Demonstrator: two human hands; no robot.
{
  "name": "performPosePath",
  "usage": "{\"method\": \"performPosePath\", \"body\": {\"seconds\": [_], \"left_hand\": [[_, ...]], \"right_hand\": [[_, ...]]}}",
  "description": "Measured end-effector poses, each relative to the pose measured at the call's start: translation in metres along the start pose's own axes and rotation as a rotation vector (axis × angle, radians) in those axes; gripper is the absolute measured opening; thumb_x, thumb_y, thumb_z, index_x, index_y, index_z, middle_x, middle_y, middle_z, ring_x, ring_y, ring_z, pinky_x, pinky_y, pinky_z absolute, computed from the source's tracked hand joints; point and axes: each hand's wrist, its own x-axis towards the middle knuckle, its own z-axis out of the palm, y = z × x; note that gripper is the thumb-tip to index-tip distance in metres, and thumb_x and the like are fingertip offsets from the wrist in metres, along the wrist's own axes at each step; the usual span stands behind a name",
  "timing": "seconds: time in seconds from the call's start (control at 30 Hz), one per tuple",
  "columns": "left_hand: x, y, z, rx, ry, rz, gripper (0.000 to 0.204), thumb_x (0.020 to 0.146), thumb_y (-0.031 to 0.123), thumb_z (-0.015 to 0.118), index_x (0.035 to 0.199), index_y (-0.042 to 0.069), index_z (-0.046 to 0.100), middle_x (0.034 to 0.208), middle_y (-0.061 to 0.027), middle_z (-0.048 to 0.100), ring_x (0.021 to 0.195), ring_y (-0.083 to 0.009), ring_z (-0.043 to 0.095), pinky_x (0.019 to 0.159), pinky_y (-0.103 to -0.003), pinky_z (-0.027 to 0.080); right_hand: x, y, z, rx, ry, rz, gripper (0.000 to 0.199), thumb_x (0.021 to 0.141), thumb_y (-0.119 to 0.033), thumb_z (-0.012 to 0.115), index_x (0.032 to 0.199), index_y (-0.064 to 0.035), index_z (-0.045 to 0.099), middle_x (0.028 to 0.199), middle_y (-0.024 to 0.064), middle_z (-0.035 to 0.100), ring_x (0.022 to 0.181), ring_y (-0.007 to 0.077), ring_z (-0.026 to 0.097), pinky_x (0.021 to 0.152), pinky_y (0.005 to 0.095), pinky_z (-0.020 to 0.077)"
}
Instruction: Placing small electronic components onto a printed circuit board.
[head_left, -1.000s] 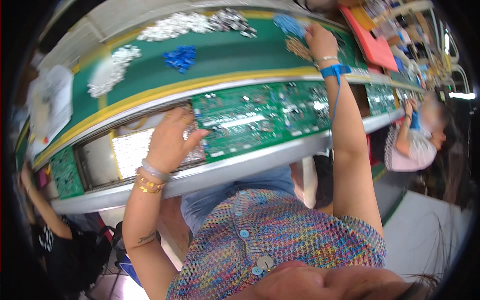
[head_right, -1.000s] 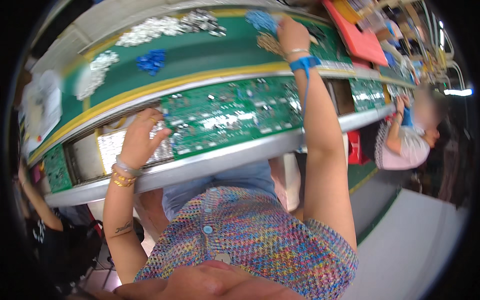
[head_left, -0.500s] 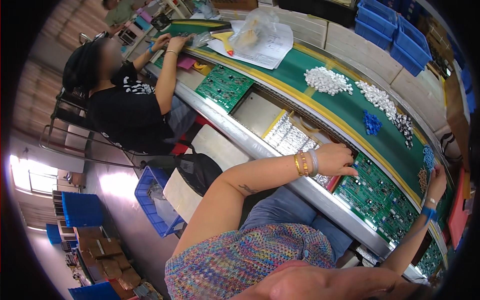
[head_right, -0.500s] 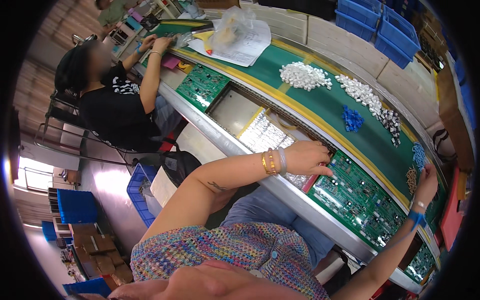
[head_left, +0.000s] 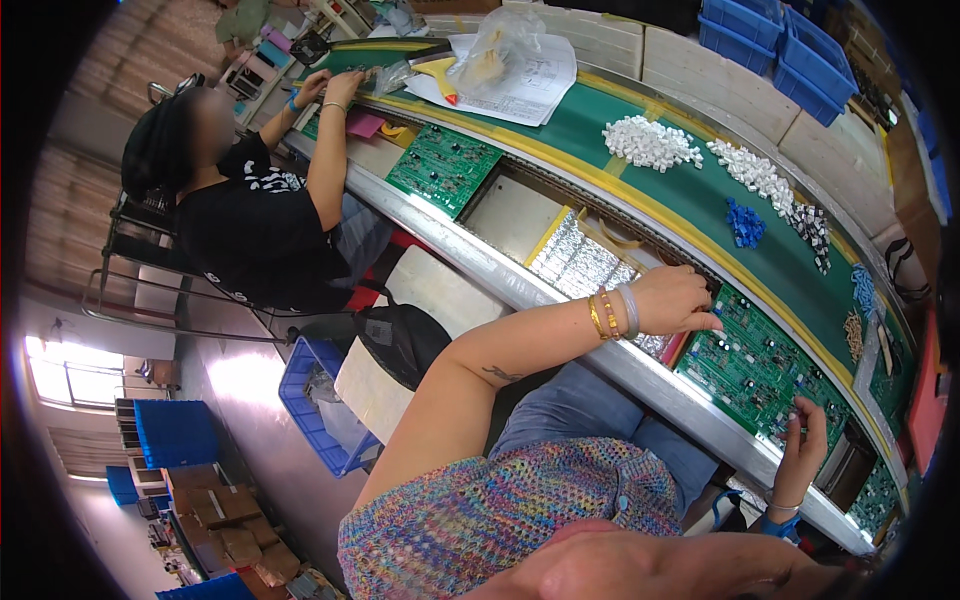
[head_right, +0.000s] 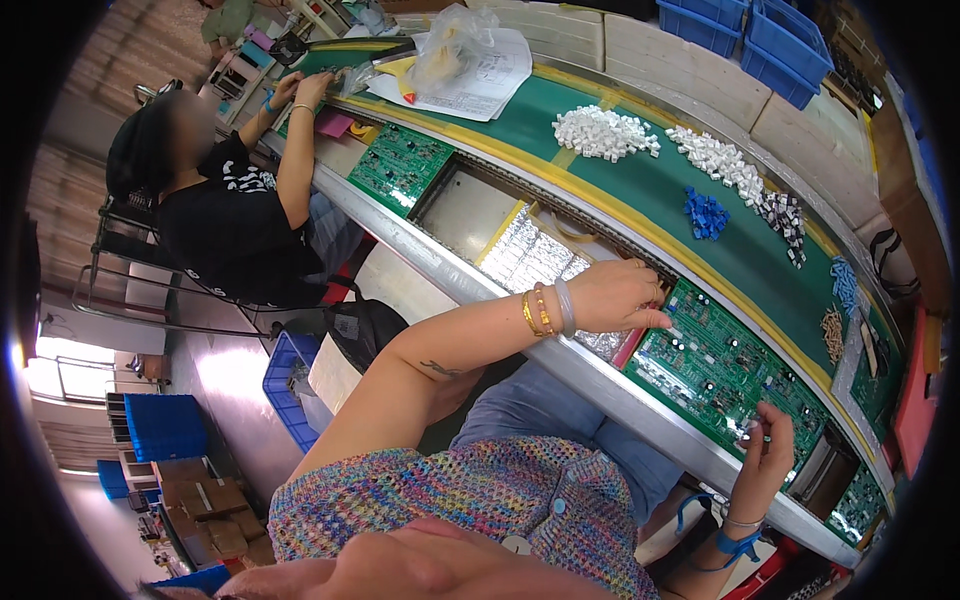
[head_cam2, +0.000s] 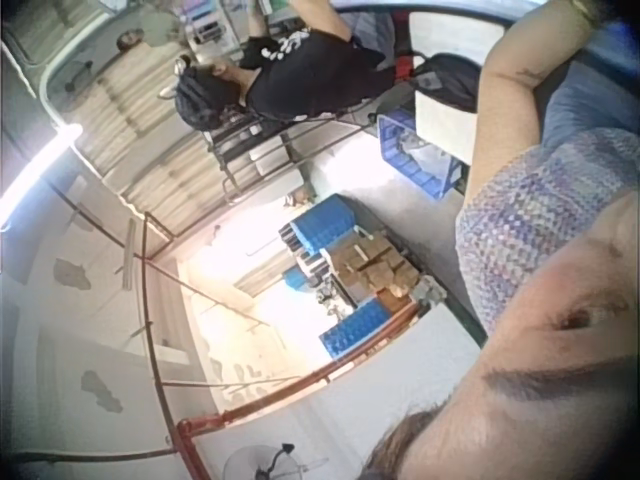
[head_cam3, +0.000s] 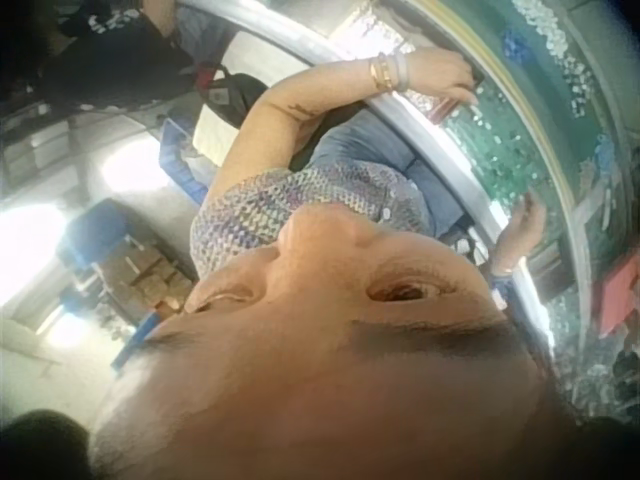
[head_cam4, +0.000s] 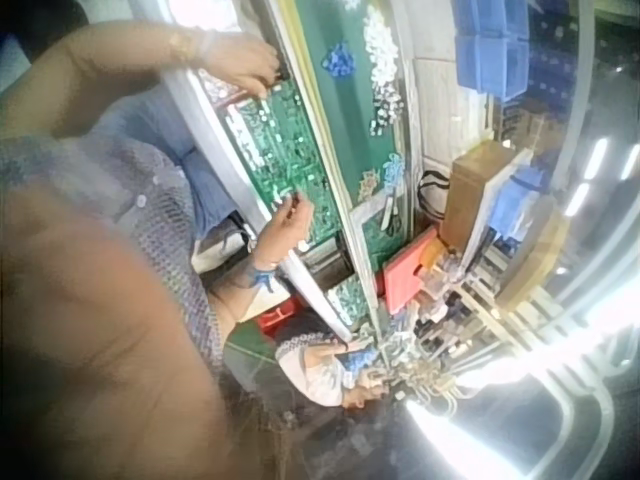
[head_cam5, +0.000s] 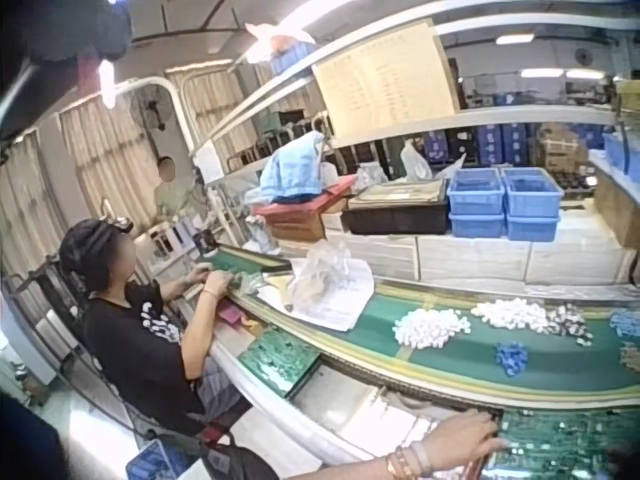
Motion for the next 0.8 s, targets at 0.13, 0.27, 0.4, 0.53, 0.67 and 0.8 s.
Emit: {"method": "performPosePath", "body": {"seconds": [0.13, 0.27, 0.4, 0.53, 0.67, 0.8], "left_hand": [[-0.003, 0.002, 0.001, -0.001, 0.022, 0.004, 0.049, 0.088, 0.051, 0.047, 0.087, 0.006, 0.064, 0.083, -0.0115, 0.058, 0.085, -0.0301, 0.055, 0.074, -0.040, 0.046], [-0.002, 0.003, 0.002, -0.007, 0.016, -0.007, 0.048, 0.088, 0.051, 0.047, 0.088, 0.006, 0.065, 0.084, -0.0118, 0.058, 0.085, -0.0304, 0.055, 0.074, -0.040, 0.046], [0.000, 0.001, 0.002, -0.017, 0.019, -0.005, 0.048, 0.088, 0.050, 0.048, 0.089, 0.006, 0.065, 0.085, -0.0119, 0.059, 0.085, -0.0308, 0.055, 0.074, -0.040, 0.046], [-0.001, 0.000, 0.001, -0.017, 0.013, -0.020, 0.048, 0.088, 0.051, 0.048, 0.089, 0.006, 0.065, 0.085, -0.0122, 0.059, 0.085, -0.0313, 0.055, 0.074, -0.040, 0.046], [0.000, -0.004, 0.006, -0.030, 0.108, 0.017, 0.052, 0.088, 0.052, 0.046, 0.076, 0.004, 0.065, 0.078, -0.0133, 0.059, 0.079, -0.0318, 0.055, 0.073, -0.040, 0.046], [-0.003, -0.004, 0.004, -0.018, 0.109, 0.015, 0.053, 0.088, 0.052, 0.046, 0.077, 0.004, 0.066, 0.078, -0.0134, 0.059, 0.079, -0.0319, 0.055, 0.073, -0.040, 0.046]], "right_hand": [[-0.013, 0.012, 0.000, 0.082, -0.022, 0.041, 0.014, 0.087, 0.005, 0.050, 0.098, 0.0001, 0.057, 0.092, 0.0045, 0.056, 0.078, 0.0098, 0.053, 0.061, 0.0221, 0.0499], [-0.014, 0.019, 0.004, 0.033, -0.010, 0.031, 0.015, 0.087, 0.005, 0.052, 0.100, -0.0006, 0.057, 0.091, 0.0027, 0.056, 0.077, 0.0082, 0.052, 0.063, 0.0213, 0.0475], [-0.012, 0.017, 0.006, 0.026, 0.035, 0.067, 0.015, 0.087, 0.005, 0.052, 0.099, -0.0006, 0.058, 0.090, 0.0024, 0.056, 0.074, 0.0083, 0.052, 0.066, 0.0208, 0.0455], [-0.008, 0.014, 0.008, -0.009, 0.035, 0.014, 0.013, 0.087, 0.003, 0.054, 0.099, 0.0001, 0.058, 0.088, 0.0022, 0.057, 0.074, 0.0078, 0.052, 0.067, 0.0206, 0.0440], [-0.006, 0.012, 0.014, 0.035, 0.077, 0.031, 0.012, 0.087, 0.001, 0.055, 0.099, 0.0004, 0.058, 0.088, 0.0027, 0.058, 0.074, 0.0079, 0.052, 0.067, 0.0209, 0.0442], [-0.006, 0.008, 0.013, 0.003, 0.038, 0.015, 0.013, 0.086, 0.002, 0.056, 0.099, 0.0012, 0.059, 0.089, 0.0071, 0.059, 0.077, 0.0124, 0.057, 0.070, 0.0243, 0.0467]]}}
